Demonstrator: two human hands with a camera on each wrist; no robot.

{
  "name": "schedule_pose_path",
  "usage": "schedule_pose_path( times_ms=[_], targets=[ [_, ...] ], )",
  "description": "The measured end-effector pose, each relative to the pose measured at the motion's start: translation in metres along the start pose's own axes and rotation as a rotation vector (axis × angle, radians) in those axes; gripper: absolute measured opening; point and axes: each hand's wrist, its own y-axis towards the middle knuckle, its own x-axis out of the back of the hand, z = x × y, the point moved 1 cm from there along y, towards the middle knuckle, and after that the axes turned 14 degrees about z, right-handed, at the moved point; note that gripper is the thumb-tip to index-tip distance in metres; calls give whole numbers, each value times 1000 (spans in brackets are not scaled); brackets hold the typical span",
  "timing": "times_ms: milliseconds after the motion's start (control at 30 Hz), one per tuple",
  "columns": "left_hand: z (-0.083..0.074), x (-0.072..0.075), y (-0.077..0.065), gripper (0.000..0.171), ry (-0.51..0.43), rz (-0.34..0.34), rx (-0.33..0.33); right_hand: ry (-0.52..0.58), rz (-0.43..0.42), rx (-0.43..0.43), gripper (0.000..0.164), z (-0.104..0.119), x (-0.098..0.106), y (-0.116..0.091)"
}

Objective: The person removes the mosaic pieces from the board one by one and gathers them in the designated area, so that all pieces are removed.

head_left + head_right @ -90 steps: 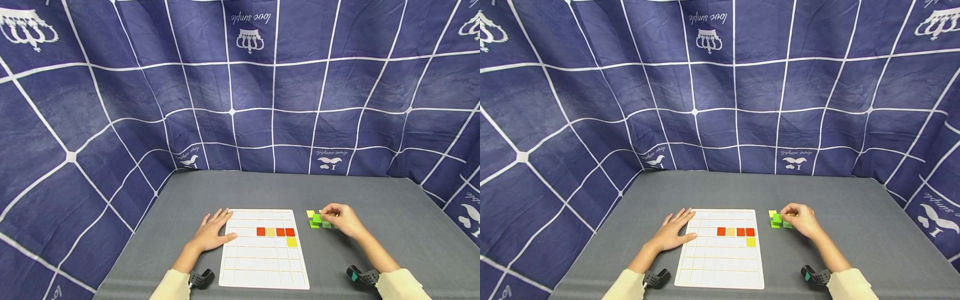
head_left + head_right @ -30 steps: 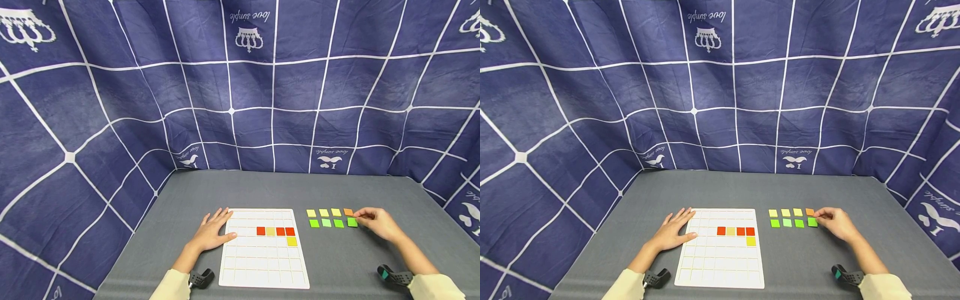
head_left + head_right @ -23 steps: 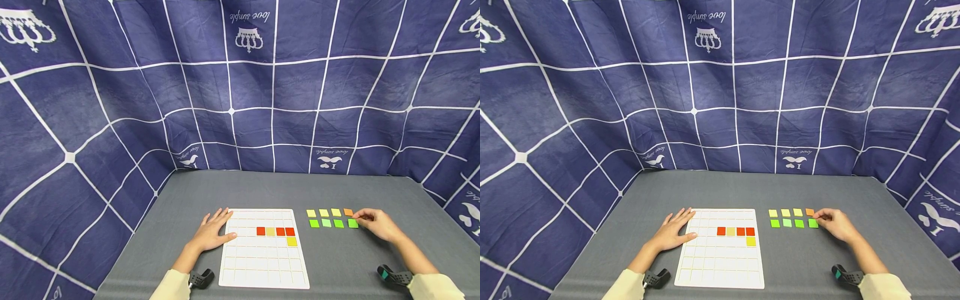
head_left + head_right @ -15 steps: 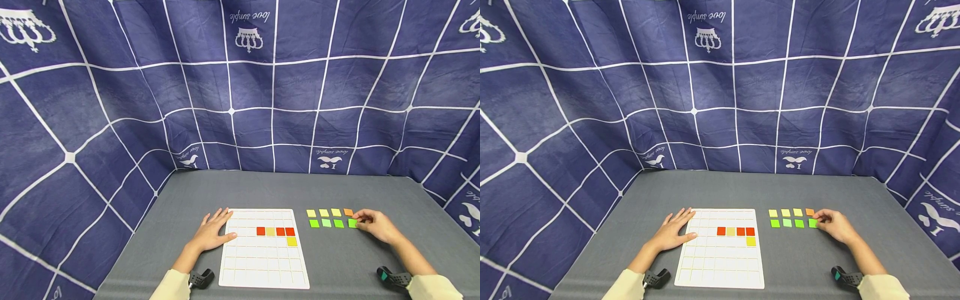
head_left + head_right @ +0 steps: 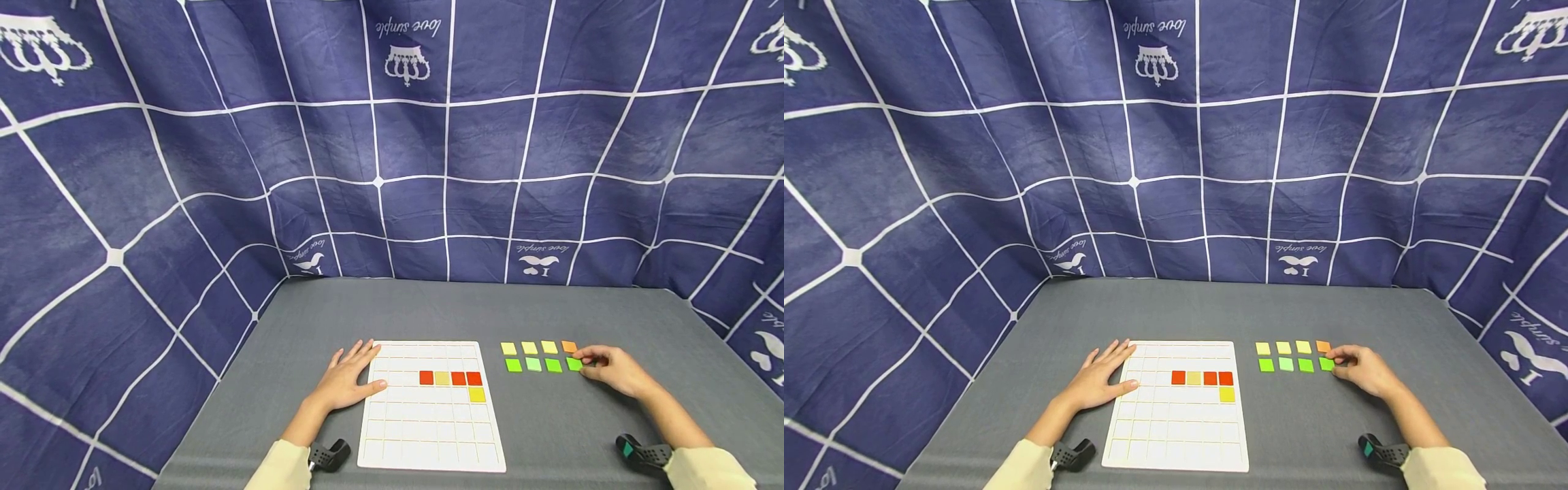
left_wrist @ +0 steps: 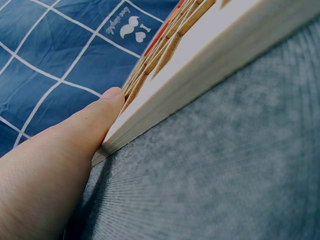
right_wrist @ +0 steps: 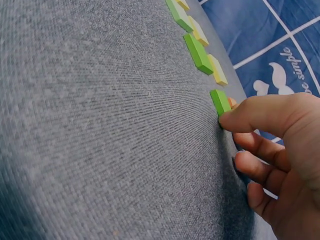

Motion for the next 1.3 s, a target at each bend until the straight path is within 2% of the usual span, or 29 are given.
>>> schedule_pose_path(
  times_ms=[167,300,600,1000,1300],
  targets=[
    [1,-1,0,79,7,-11,-4,19,34,-18,25,3,2,-1],
    [0,0,1,79,8,-5,0,44,21,-33,27,4,1,-1],
    [1,0,0,80,2,0,13,90,-154,-11,20,9,-11,4],
    [0,0,-1,81,0,8,7,200,-226,34,12,43,-38,18],
    [0,0,0,79,3,-5,-3,285,-208,86,11,66,-62,32]
  ],
)
